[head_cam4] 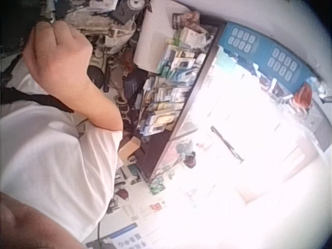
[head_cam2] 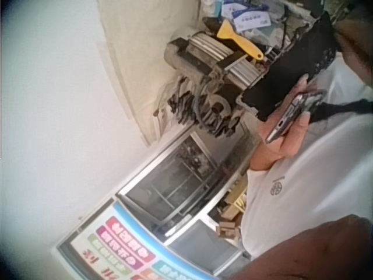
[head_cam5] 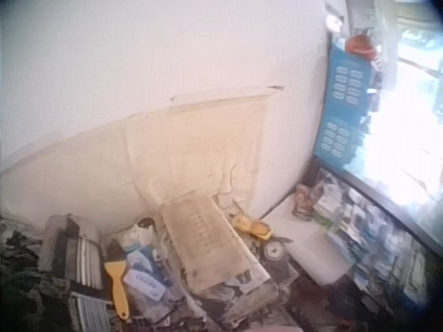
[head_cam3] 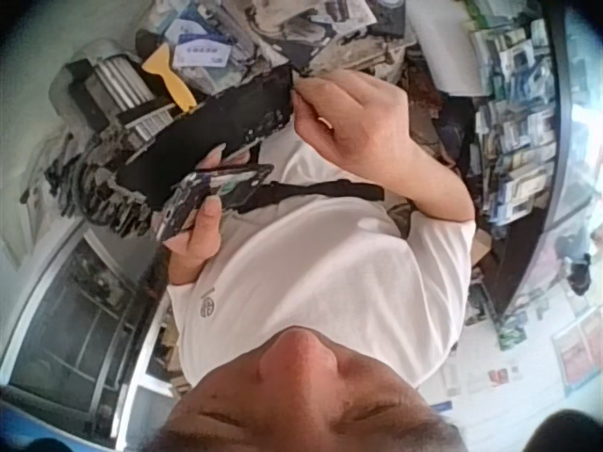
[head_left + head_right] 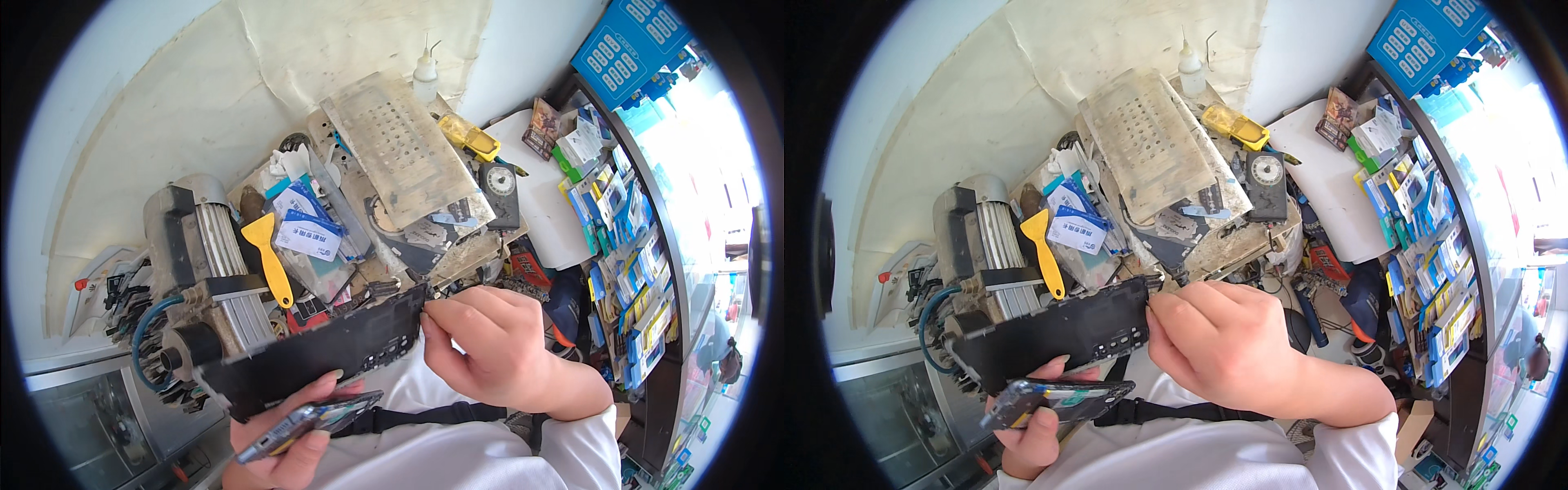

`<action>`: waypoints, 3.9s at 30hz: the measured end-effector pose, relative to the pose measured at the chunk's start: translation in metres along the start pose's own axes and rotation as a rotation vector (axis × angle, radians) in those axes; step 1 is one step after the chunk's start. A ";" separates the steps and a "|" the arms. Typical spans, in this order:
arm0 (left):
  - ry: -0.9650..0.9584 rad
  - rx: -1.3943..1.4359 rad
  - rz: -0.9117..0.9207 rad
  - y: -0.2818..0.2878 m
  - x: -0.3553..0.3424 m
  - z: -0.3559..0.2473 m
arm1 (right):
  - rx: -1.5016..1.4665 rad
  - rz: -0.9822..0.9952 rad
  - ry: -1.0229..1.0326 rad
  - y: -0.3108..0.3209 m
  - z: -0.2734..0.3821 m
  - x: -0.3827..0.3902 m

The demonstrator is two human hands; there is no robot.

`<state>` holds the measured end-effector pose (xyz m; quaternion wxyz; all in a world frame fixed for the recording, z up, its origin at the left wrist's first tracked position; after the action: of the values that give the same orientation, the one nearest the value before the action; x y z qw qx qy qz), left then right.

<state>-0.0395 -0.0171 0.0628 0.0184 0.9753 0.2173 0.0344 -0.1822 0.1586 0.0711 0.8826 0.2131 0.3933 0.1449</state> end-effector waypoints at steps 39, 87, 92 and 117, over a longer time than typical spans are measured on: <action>-0.020 0.180 -0.279 0.023 0.005 0.009 | -0.190 0.010 -0.140 0.011 -0.016 -0.011; -0.243 -0.047 -0.083 -0.004 0.012 0.021 | -0.175 -0.347 -0.335 -0.018 -0.009 -0.014; -0.190 0.103 -0.180 -0.003 0.009 0.021 | -0.216 -0.324 -0.338 -0.015 -0.010 -0.013; -0.270 -0.066 -0.047 -0.008 0.019 0.023 | 0.171 -0.328 0.075 0.009 0.014 -0.024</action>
<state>-0.0239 -0.0026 0.0402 0.0804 0.9646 0.2345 -0.0903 -0.1882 0.1525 0.0994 0.8578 0.2148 0.4661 -0.0269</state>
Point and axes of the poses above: each hand's wrist, its own x-axis away from the middle knuckle, its own y-axis out of the back of the hand, z = x × y, the point moved 8 cm from there along -x, towards the middle knuckle, and after that the axes turned 10 degrees about -z, right-handed, at the moved point
